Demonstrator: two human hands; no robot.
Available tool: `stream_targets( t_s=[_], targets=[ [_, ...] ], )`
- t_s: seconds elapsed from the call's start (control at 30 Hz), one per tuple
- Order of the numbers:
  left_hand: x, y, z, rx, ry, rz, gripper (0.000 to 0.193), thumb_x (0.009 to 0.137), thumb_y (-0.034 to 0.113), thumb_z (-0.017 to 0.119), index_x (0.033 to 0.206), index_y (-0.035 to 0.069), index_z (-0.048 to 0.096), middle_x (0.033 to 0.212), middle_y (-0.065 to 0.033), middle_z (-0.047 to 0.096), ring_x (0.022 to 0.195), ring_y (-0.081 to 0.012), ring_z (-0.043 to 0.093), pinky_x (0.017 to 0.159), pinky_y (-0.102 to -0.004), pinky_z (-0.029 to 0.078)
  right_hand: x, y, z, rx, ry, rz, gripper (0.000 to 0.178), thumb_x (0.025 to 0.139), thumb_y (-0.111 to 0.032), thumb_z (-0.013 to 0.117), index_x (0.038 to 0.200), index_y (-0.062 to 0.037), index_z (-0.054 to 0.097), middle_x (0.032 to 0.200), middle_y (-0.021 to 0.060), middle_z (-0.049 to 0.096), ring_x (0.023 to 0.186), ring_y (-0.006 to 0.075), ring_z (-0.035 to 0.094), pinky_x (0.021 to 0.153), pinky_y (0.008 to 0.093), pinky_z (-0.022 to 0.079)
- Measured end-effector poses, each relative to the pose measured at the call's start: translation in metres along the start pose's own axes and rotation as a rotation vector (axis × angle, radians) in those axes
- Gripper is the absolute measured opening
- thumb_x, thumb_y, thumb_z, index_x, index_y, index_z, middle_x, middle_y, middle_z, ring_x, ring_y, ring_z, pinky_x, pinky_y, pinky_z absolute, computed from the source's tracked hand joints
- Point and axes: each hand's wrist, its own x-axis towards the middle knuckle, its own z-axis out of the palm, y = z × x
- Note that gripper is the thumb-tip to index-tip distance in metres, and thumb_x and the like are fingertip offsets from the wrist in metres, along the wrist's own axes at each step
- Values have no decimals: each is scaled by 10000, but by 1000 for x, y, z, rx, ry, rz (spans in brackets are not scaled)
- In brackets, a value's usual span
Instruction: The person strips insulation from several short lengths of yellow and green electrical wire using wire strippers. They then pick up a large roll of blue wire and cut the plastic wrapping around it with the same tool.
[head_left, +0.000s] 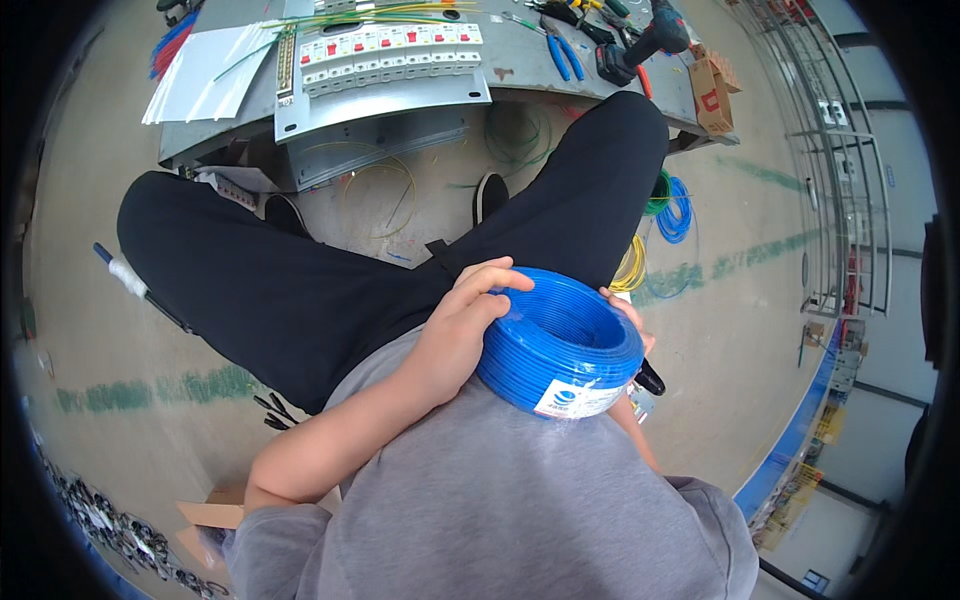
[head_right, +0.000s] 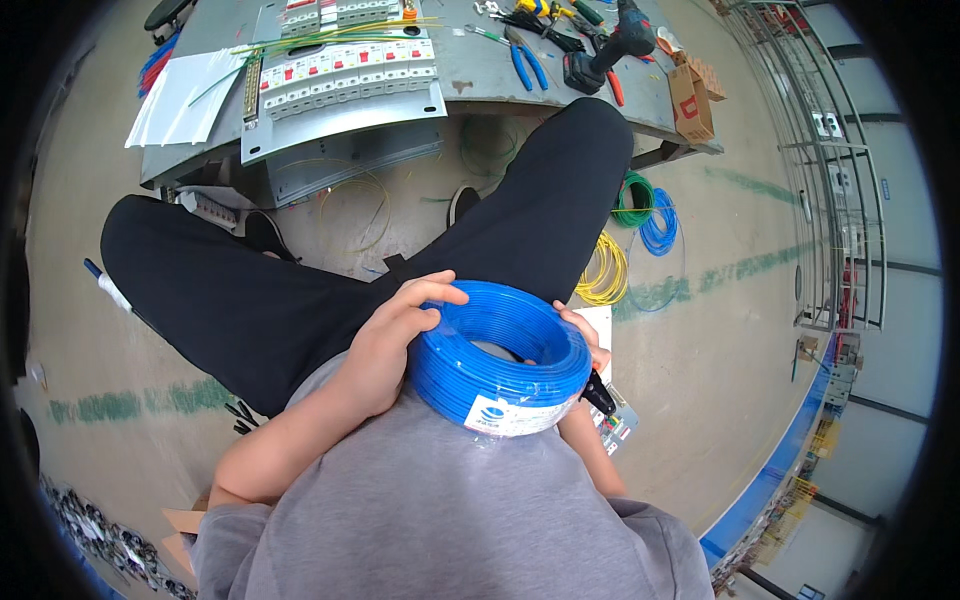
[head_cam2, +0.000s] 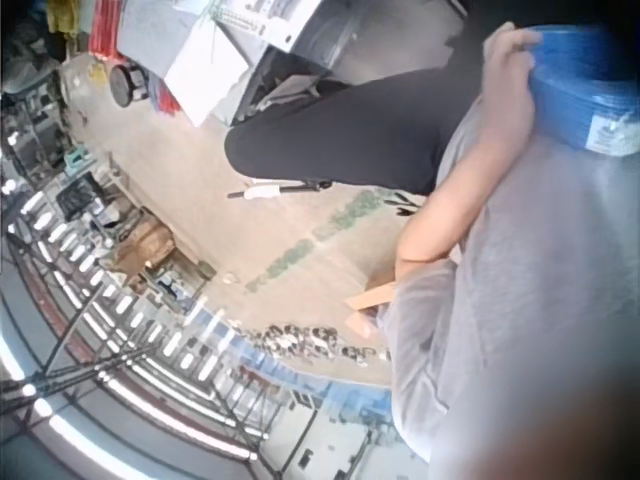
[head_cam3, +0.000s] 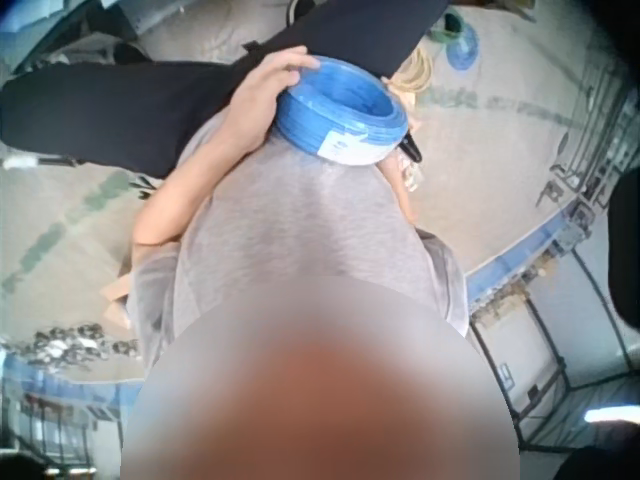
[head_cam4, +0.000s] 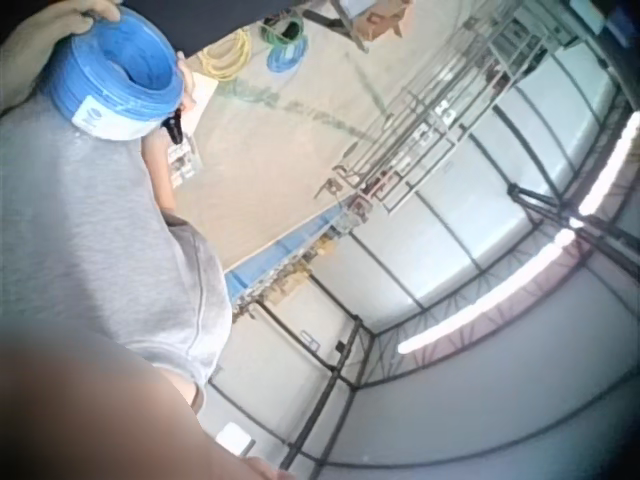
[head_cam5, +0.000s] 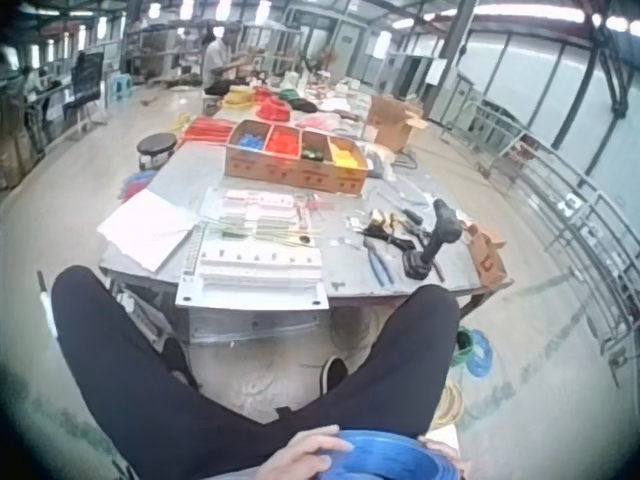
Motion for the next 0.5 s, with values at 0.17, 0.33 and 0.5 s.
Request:
stream_targets(
  t_s=[0.17,0.33,0.5],
  targets=[
    [9,-7,-11,-427,0,-128,452,993,152,461,1400,64,638,1485,-101,566,1386,-214,496,1202,-354,341,13,1,0,-32,-63,59,686,802,-326,993,1280,-135,541,1435,212,591,1353,392,638,1091,500,593],
    [23,4,-10,-426,197,-286,410,1053,110,484,1447,49,577,1358,-77,620,1233,-155,560,1104,-326,423,6,-2,-1,-92,-117,142,787,822,-420,966,1342,-179,427,1484,205,529,1396,394,599,1085,473,601],
    [39,-11,-28,-375,64,-334,341,1066,116,509,1381,68,628,1260,-55,657,1181,-146,574,1066,-333,436,-14,-7,-13,-244,-163,125,850,793,-463,981,1350,-133,431,1499,222,515,1324,300,613,1064,412,575]
  ],
)
